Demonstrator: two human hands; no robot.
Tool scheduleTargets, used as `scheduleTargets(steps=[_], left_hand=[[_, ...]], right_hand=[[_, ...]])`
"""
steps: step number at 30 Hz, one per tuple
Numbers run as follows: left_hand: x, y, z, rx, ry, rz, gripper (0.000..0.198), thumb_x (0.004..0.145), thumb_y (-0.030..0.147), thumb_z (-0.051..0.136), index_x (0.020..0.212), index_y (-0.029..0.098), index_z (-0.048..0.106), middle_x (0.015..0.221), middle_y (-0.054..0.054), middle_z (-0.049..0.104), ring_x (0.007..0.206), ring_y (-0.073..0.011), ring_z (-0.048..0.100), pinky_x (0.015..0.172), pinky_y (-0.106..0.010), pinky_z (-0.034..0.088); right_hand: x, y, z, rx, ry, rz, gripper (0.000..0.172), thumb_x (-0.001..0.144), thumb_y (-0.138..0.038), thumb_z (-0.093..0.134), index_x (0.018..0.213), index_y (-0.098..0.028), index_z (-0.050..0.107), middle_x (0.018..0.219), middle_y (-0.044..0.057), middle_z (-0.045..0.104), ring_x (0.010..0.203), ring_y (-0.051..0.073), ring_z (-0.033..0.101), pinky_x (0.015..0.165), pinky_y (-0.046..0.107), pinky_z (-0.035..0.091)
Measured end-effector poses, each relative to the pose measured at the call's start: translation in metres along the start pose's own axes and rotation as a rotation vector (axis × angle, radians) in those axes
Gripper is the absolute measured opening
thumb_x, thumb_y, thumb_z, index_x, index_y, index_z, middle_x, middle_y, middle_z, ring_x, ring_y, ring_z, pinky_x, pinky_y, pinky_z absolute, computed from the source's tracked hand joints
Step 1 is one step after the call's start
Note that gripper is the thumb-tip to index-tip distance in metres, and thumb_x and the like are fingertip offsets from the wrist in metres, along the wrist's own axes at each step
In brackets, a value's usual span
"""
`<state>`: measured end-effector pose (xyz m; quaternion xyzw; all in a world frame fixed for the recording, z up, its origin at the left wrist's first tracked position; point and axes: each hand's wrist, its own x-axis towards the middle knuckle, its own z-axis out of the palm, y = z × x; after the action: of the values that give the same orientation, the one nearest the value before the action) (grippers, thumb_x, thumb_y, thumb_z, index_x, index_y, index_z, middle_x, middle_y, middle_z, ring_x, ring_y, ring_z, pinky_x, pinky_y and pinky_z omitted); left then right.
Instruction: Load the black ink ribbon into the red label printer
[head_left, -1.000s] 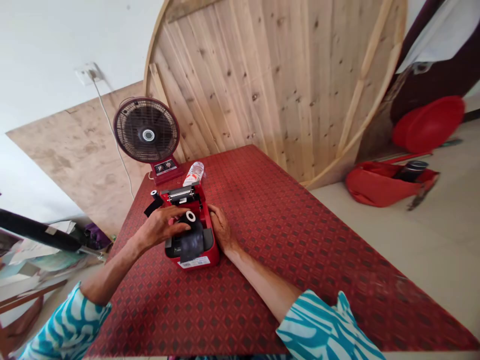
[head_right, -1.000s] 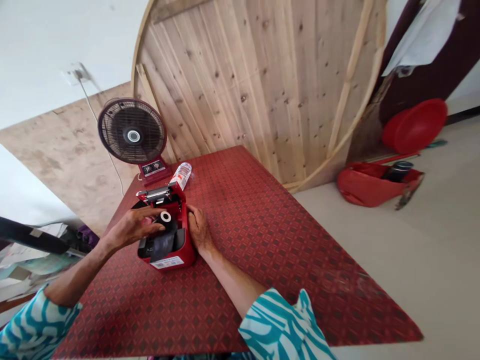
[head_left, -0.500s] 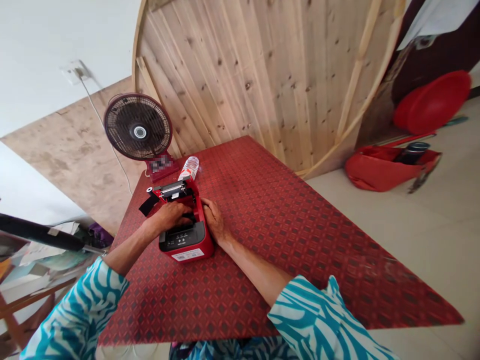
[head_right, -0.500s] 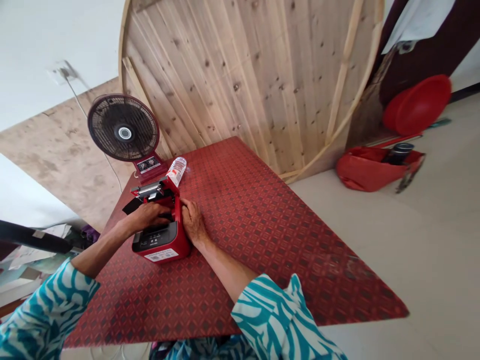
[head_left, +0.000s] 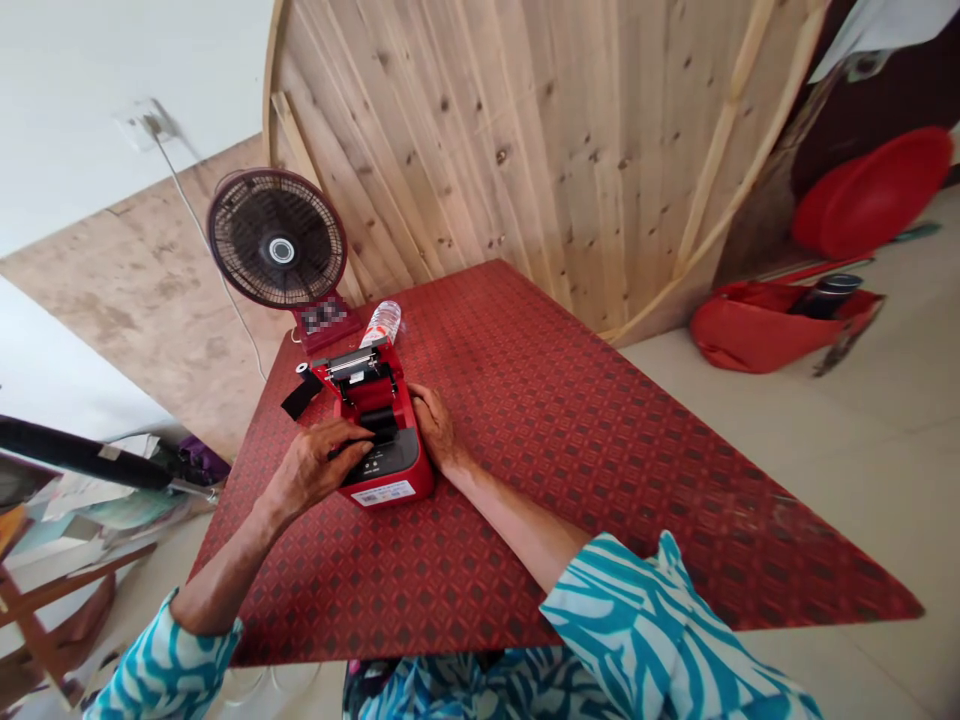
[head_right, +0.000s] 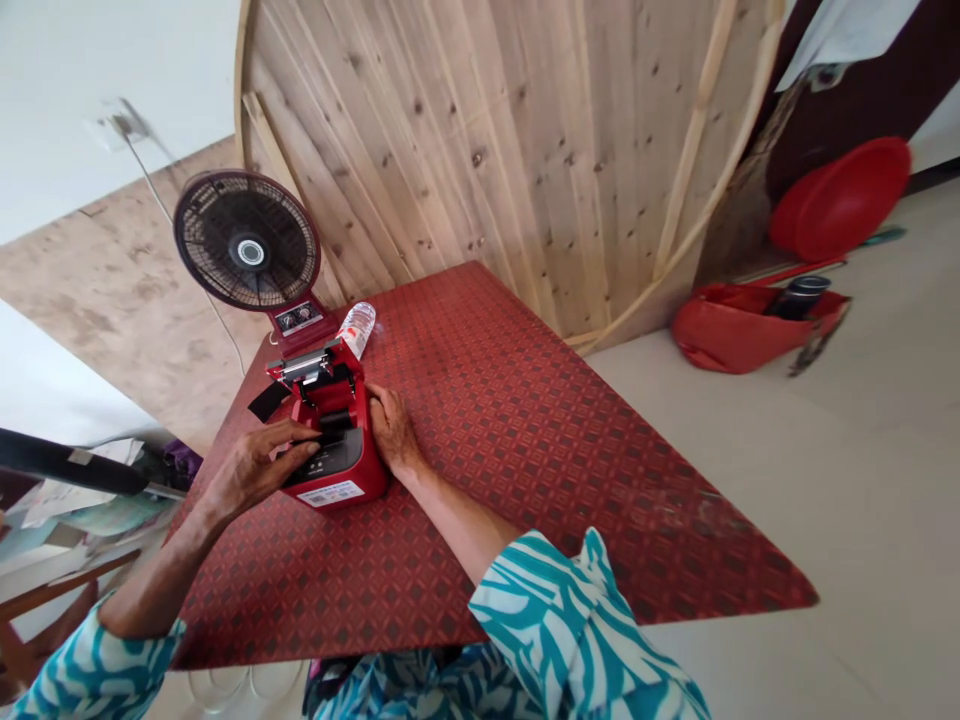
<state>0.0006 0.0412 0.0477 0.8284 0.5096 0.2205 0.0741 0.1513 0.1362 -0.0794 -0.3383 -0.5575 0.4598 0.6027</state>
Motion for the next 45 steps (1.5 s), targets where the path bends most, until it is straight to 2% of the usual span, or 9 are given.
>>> scheduleTargets(steps=[4, 14, 24, 30, 32, 36, 39, 41, 45], left_hand=[[-0.001, 0.004, 0.002, 0.059, 0.082, 0.074, 0.017, 0.09, 0.027, 0.054, 0.095, 0.021, 0.069, 0.087, -0.005, 0.072, 0.08, -0.0166, 0.067, 0.074, -0.028, 0.052], [-0.027, 0.018, 0.005, 0.19, 0.129, 0.258, 0.013, 0.088, 0.022, 0.058, 0.097, 0.022, 0.067, 0.1, -0.007, 0.07, 0.09, -0.0189, 0.064, 0.077, -0.034, 0.047], [-0.044, -0.01, 0.048, 0.152, 0.399, 0.4, 0.033, 0.083, 0.012, 0.058, 0.115, 0.022, 0.058, 0.107, -0.01, 0.067, 0.105, -0.0238, 0.06, 0.09, -0.043, 0.047], [-0.048, -0.012, 0.06, 0.154, 0.468, 0.377, 0.034, 0.084, 0.011, 0.057, 0.115, 0.023, 0.058, 0.117, -0.011, 0.061, 0.118, -0.0274, 0.051, 0.093, -0.048, 0.046], [-0.049, -0.012, 0.06, 0.161, 0.492, 0.368, 0.033, 0.084, 0.012, 0.056, 0.115, 0.024, 0.059, 0.118, -0.011, 0.06, 0.12, -0.0278, 0.049, 0.094, -0.048, 0.046], [-0.05, -0.01, 0.061, 0.16, 0.506, 0.353, 0.032, 0.084, 0.012, 0.057, 0.114, 0.023, 0.06, 0.12, -0.011, 0.058, 0.123, -0.0287, 0.046, 0.095, -0.048, 0.045], [-0.052, -0.008, 0.062, 0.168, 0.51, 0.336, 0.033, 0.084, 0.012, 0.057, 0.115, 0.023, 0.06, 0.121, -0.011, 0.058, 0.124, -0.0288, 0.045, 0.096, -0.048, 0.045], [-0.052, -0.006, 0.062, 0.174, 0.522, 0.323, 0.033, 0.084, 0.013, 0.057, 0.115, 0.024, 0.06, 0.122, -0.011, 0.057, 0.124, -0.029, 0.044, 0.096, -0.049, 0.045], [-0.052, -0.003, 0.061, 0.158, 0.537, 0.321, 0.031, 0.083, 0.012, 0.058, 0.112, 0.023, 0.062, 0.12, -0.011, 0.058, 0.125, -0.0291, 0.044, 0.097, -0.048, 0.044]], right_hand=[[0.001, 0.001, 0.0, -0.01, -0.002, -0.016, 0.035, 0.086, -0.032, 0.039, 0.109, -0.024, 0.063, 0.111, 0.004, 0.066, 0.108, 0.019, 0.056, 0.099, 0.036, 0.04], [0.001, -0.002, -0.001, -0.02, -0.011, -0.001, 0.036, 0.086, -0.031, 0.038, 0.111, -0.024, 0.063, 0.113, 0.003, 0.066, 0.109, 0.019, 0.056, 0.1, 0.037, 0.039], [-0.004, -0.008, -0.005, 0.021, -0.016, 0.123, 0.039, 0.087, -0.042, 0.043, 0.118, -0.024, 0.058, 0.123, 0.005, 0.063, 0.116, 0.02, 0.055, 0.105, 0.041, 0.038], [0.025, -0.026, -0.001, -0.042, -0.075, -0.032, 0.046, 0.089, -0.053, 0.04, 0.121, -0.025, 0.057, 0.128, 0.005, 0.06, 0.121, 0.021, 0.051, 0.106, 0.04, 0.037], [0.039, -0.029, 0.0, -0.068, -0.068, -0.044, 0.05, 0.087, -0.059, 0.039, 0.117, -0.025, 0.06, 0.125, 0.005, 0.062, 0.121, 0.022, 0.051, 0.106, 0.042, 0.036], [0.048, -0.028, -0.008, -0.067, -0.036, 0.031, 0.054, 0.085, -0.063, 0.032, 0.092, -0.023, 0.067, 0.11, 0.006, 0.067, 0.108, 0.023, 0.058, 0.098, 0.044, 0.042], [0.036, -0.029, -0.019, -0.098, -0.024, 0.04, 0.045, 0.085, -0.058, 0.038, 0.078, -0.023, 0.066, 0.11, 0.006, 0.066, 0.11, 0.023, 0.057, 0.099, 0.042, 0.04], [0.024, -0.031, -0.024, -0.129, -0.041, 0.048, 0.038, 0.083, -0.054, 0.045, 0.077, -0.023, 0.065, 0.108, 0.006, 0.066, 0.109, 0.023, 0.057, 0.099, 0.04, 0.039], [0.012, -0.035, -0.024, -0.15, -0.046, 0.049, 0.037, 0.083, -0.052, 0.047, 0.069, -0.022, 0.063, 0.103, 0.006, 0.067, 0.102, 0.022, 0.06, 0.095, 0.037, 0.041]])
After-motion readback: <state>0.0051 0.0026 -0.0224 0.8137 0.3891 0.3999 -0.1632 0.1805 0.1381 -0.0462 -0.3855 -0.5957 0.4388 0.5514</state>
